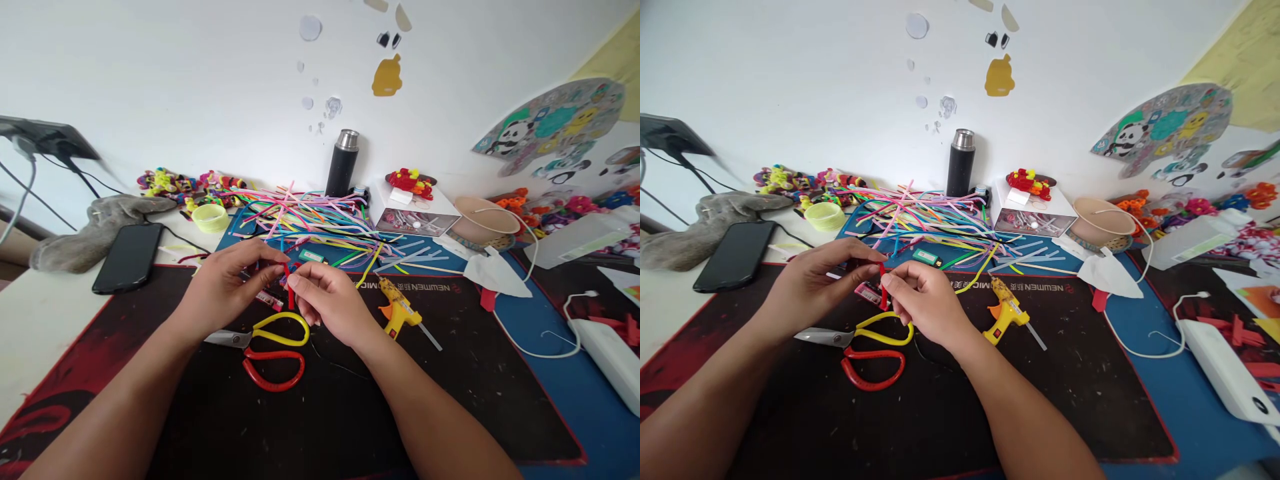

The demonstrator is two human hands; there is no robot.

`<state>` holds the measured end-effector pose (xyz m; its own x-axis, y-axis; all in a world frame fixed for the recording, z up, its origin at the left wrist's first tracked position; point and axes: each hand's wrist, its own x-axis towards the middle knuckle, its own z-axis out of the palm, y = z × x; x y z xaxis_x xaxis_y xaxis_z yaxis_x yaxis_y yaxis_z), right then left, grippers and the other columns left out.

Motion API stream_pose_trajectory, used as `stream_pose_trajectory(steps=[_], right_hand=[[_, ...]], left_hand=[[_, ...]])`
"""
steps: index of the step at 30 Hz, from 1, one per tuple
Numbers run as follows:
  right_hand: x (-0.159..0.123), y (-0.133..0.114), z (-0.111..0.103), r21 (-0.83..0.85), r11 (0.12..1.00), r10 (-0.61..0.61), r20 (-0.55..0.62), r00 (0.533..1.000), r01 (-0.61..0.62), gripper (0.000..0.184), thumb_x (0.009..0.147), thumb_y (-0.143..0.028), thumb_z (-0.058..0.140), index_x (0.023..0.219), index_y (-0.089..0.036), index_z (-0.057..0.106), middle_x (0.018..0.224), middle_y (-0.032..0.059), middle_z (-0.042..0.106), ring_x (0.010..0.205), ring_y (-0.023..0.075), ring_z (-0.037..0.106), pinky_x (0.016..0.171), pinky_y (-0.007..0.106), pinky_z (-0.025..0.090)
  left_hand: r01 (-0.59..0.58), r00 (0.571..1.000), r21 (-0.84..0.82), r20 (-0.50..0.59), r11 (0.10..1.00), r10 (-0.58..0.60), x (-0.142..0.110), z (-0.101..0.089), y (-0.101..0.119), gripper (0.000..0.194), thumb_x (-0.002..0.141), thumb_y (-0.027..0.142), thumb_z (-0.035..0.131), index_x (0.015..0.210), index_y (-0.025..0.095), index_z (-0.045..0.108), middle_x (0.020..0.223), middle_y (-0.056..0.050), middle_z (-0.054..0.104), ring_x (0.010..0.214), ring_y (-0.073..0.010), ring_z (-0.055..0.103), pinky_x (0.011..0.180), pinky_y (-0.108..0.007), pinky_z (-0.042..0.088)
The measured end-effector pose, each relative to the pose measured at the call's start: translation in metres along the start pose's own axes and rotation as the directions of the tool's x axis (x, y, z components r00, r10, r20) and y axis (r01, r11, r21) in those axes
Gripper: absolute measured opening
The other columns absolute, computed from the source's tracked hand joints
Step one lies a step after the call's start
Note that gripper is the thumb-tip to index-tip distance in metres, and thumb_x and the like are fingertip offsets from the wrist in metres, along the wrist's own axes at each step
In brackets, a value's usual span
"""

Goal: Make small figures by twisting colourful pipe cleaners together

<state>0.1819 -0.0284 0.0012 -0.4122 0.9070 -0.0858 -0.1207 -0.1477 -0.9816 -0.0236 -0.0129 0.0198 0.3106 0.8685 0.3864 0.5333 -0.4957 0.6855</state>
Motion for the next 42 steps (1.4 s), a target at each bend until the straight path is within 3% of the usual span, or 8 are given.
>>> stream_pose_trajectory(steps=[18, 25, 33, 39, 42], right_hand=[[0.003, 0.007, 0.005, -0.003, 1.000, -0.016, -0.021, 1.000, 0.016, 0.029, 0.096, -0.048, 0.070, 0.089, -0.021, 0.061, 0.057, -0.0075, 0.058, 0.042, 0.0077, 0.046, 0.042, 0.021, 0.035], [0.005, 0.010, 0.005, 0.020, 1.000, -0.023, -0.031, 0.999, 0.024, 0.029, 0.092, -0.047, 0.073, 0.087, -0.022, 0.061, 0.056, -0.0083, 0.057, 0.042, 0.0082, 0.048, 0.041, 0.021, 0.036], [0.003, 0.004, 0.003, 0.047, 0.998, 0.036, -0.025, 0.999, -0.034, 0.035, 0.091, -0.053, 0.075, 0.086, -0.022, 0.061, 0.058, -0.0066, 0.060, 0.041, 0.0076, 0.048, 0.040, 0.021, 0.032], [0.004, 0.006, 0.000, 0.075, 0.997, 0.024, -0.032, 0.999, -0.021, 0.043, 0.090, -0.062, 0.074, 0.091, -0.021, 0.063, 0.060, -0.0060, 0.062, 0.042, 0.0077, 0.049, 0.039, 0.020, 0.032], [0.005, 0.008, -0.001, 0.082, 0.997, 0.006, -0.040, 0.999, -0.003, 0.040, 0.090, -0.059, 0.076, 0.092, -0.021, 0.064, 0.059, -0.0067, 0.061, 0.041, 0.0075, 0.048, 0.040, 0.021, 0.033]], left_hand=[[0.018, 0.996, 0.121, -0.093, 0.992, -0.007, -0.002, 0.007, 0.006, 0.022, 0.097, 0.043, 0.063, 0.093, 0.026, 0.077, 0.094, -0.004, 0.082, 0.086, -0.0235, 0.075, 0.081, -0.034, 0.057], [0.000, 0.992, 0.177, -0.124, 0.984, 0.023, -0.003, 0.016, 0.007, 0.019, 0.097, 0.034, 0.063, 0.088, 0.023, 0.075, 0.089, -0.002, 0.082, 0.083, -0.0206, 0.074, 0.079, -0.031, 0.056], [0.057, 0.990, 0.095, -0.131, 0.994, -0.044, -0.005, 0.016, 0.004, 0.016, 0.096, 0.032, 0.065, 0.095, 0.022, 0.077, 0.093, -0.002, 0.082, 0.083, -0.0191, 0.074, 0.076, -0.028, 0.056], [-0.016, 0.990, 0.073, -0.141, 0.997, 0.026, -0.006, 0.015, 0.009, 0.015, 0.097, 0.027, 0.064, 0.093, 0.021, 0.077, 0.091, -0.002, 0.082, 0.082, -0.0176, 0.074, 0.075, -0.026, 0.056], [-0.049, 0.989, 0.048, -0.138, 0.998, 0.055, -0.006, 0.017, 0.010, 0.014, 0.097, 0.027, 0.065, 0.094, 0.020, 0.078, 0.090, -0.003, 0.081, 0.081, -0.0176, 0.074, 0.074, -0.026, 0.057]])
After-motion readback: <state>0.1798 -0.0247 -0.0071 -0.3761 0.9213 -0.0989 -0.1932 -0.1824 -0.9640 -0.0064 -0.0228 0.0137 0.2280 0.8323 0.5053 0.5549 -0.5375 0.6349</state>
